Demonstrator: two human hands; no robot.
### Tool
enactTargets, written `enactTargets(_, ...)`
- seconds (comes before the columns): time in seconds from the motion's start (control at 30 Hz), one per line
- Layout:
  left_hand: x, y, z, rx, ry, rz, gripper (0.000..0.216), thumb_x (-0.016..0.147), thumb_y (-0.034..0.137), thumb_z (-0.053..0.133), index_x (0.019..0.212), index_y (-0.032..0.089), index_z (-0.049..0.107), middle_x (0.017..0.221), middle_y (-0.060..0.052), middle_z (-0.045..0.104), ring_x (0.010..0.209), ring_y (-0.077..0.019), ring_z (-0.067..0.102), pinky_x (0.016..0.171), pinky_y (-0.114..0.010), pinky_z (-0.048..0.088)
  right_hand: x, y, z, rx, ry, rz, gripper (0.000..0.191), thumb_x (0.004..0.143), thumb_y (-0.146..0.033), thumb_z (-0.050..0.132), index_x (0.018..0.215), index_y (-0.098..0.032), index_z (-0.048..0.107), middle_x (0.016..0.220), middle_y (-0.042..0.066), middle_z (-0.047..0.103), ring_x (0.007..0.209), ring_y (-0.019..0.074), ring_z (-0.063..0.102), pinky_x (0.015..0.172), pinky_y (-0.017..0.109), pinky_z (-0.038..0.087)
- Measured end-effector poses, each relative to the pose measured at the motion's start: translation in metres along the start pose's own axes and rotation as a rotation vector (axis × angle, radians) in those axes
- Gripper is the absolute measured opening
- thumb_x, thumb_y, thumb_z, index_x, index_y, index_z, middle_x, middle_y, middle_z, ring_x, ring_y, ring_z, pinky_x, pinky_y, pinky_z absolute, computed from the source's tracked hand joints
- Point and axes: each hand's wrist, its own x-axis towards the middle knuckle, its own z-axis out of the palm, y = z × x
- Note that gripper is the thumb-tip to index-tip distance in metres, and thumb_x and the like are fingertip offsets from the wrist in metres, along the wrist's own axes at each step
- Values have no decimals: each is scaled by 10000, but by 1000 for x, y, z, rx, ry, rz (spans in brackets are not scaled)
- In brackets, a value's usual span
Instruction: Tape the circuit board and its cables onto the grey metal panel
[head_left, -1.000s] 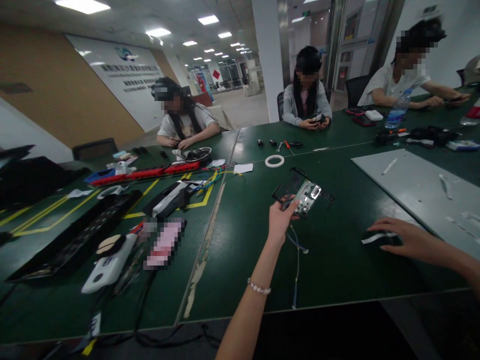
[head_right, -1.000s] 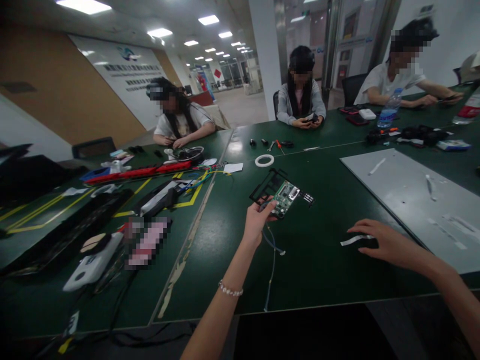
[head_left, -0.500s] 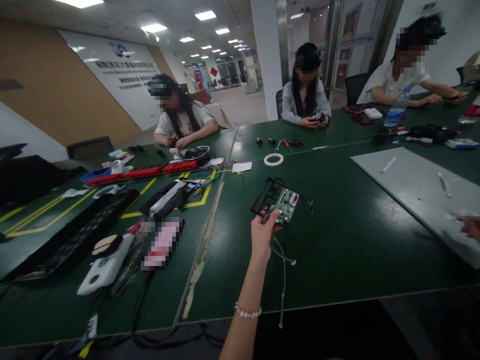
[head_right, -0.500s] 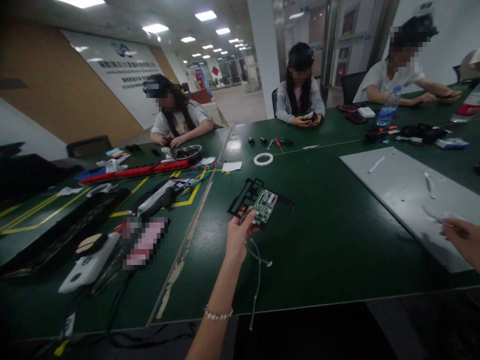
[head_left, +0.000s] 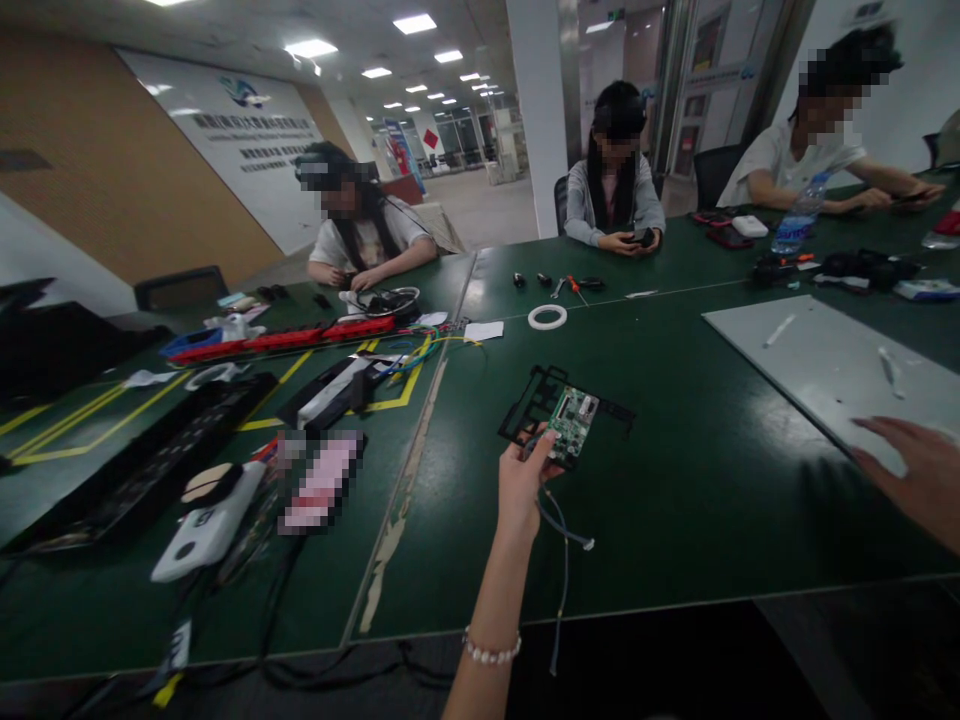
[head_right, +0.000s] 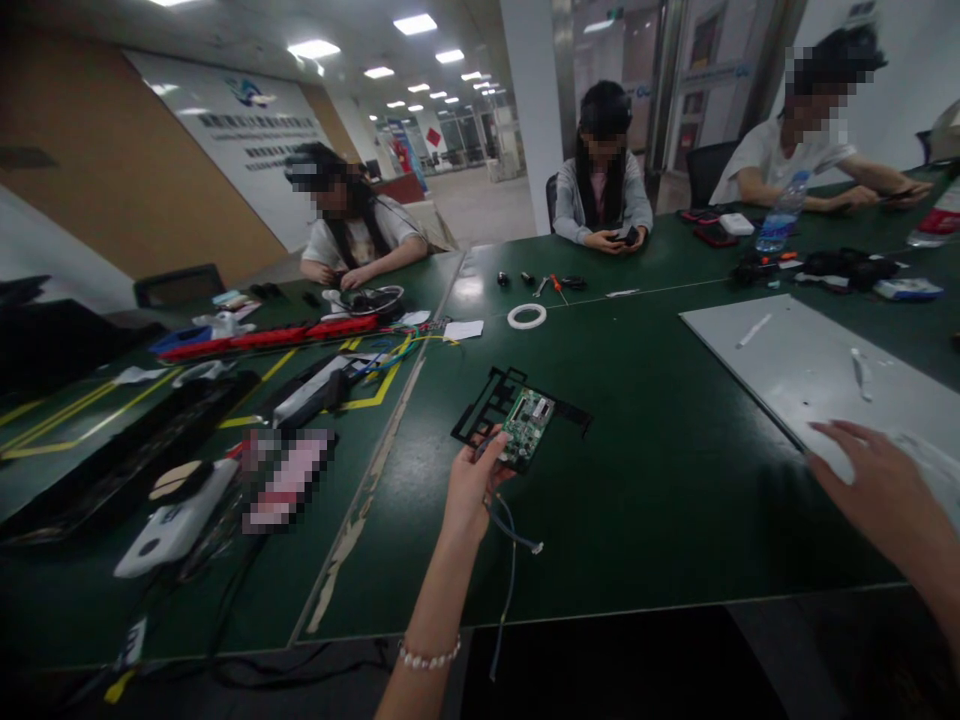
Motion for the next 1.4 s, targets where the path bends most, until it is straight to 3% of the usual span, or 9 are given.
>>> enactTargets(0.1, -6, 1, 3, 66, -56, -25, 434, 654, 324, 795, 1020, 133, 663, 897, -68, 697, 662, -123, 659, 497, -183, 536, 11, -86, 22, 161, -212, -53, 494, 847, -519, 490, 1292, -306, 477, 1330, 52, 479, 1145, 291, 519, 985, 494, 442)
enactTargets(0.23, -18, 2, 9, 96, -121, -61, 438, 619, 319, 813, 985, 122, 677, 884, -65, 699, 625, -113, 642, 504, -198, 540, 12, -187, 56, 599, -484, -66, 515, 884, -491, 487, 1358, -302, 417, 1322, 51, 498, 1164, 214, 520, 988, 409, 449)
enactTargets(0.4, -31, -4, 3, 185, -131, -44, 447, 668, 371, 769, 1026, 127, 657, 902, -71, 700, 696, -146, 658, 549, -222, 548, 18, -239, 97, 900, -670, -9, 543, 845, -433, 566, 1338, -234, 452, 1117, 69, 606, 914, 165, 611, 786, 328, 515)
enactTargets(0.53, -34, -17, -15, 288, -62, 107, 586, 771, 364, 670, 1295, 199, 465, 1250, -110, 587, 1047, -216, 623, 809, -316, 550, 35, -247, 112, 904, -757, -37, 483, 858, -361, 544, 1304, -178, 512, 974, 55, 634, 809, 129, 584, 708, 281, 484)
enactTargets(0.7, -36, -13, -30, 808, 216, 496, 705, 846, 345, 571, 1438, 218, 210, 1529, -134, 199, 1415, -259, 202, 1129, -479, 254, 63, -255, 118, 664, -865, -197, 417, 866, -290, 515, 1266, -180, 559, 1021, 45, 640, 838, 124, 591, 721, 275, 486)
enactTargets(0.93, -41, 11, -21, 1471, -355, 601, 557, 836, 387, 579, 1356, 303, 395, 1534, -52, 252, 1435, -316, 72, 1096, -655, 99, 81, -283, 138, 404, -715, -372, 305, 852, -262, 522, 1117, -217, 667, 1113, 34, 631, 1035, 171, 567, 939, 330, 429)
enactTargets(1.07, -39, 0, -14, 1567, -416, 528, 599, 813, 358, 601, 1368, 296, 386, 1518, -52, 297, 1421, -336, 139, 1083, -675, 108, 79, -287, 144, 307, -598, -391, 316, 858, -296, 518, 1135, -236, 658, 1141, 43, 606, 1077, 182, 540, 982, 352, 396)
enactTargets(1.2, -36, -12, -16, 1562, -346, 518, 531, 841, 267, 547, 1351, 310, 405, 1491, -35, 356, 1394, -326, 240, 1079, -682, 101, 88, -255, 133, 204, -461, -316, 411, 878, -327, 476, 1263, -210, 563, 1302, 79, 498, 1216, 222, 437, 1050, 427, 325)
enactTargets(1.4, -34, -14, -24, 1475, -285, 516, 510, 849, 283, 541, 1342, 330, 420, 1475, -39, 385, 1388, -335, 256, 1057, -712, 80, 110, -136, 103, -309, 29, 90, 573, 887, -403, 435, 1379, -112, 386, 1441, 235, 262, 1343, 417, 152, 962, 695, 185)
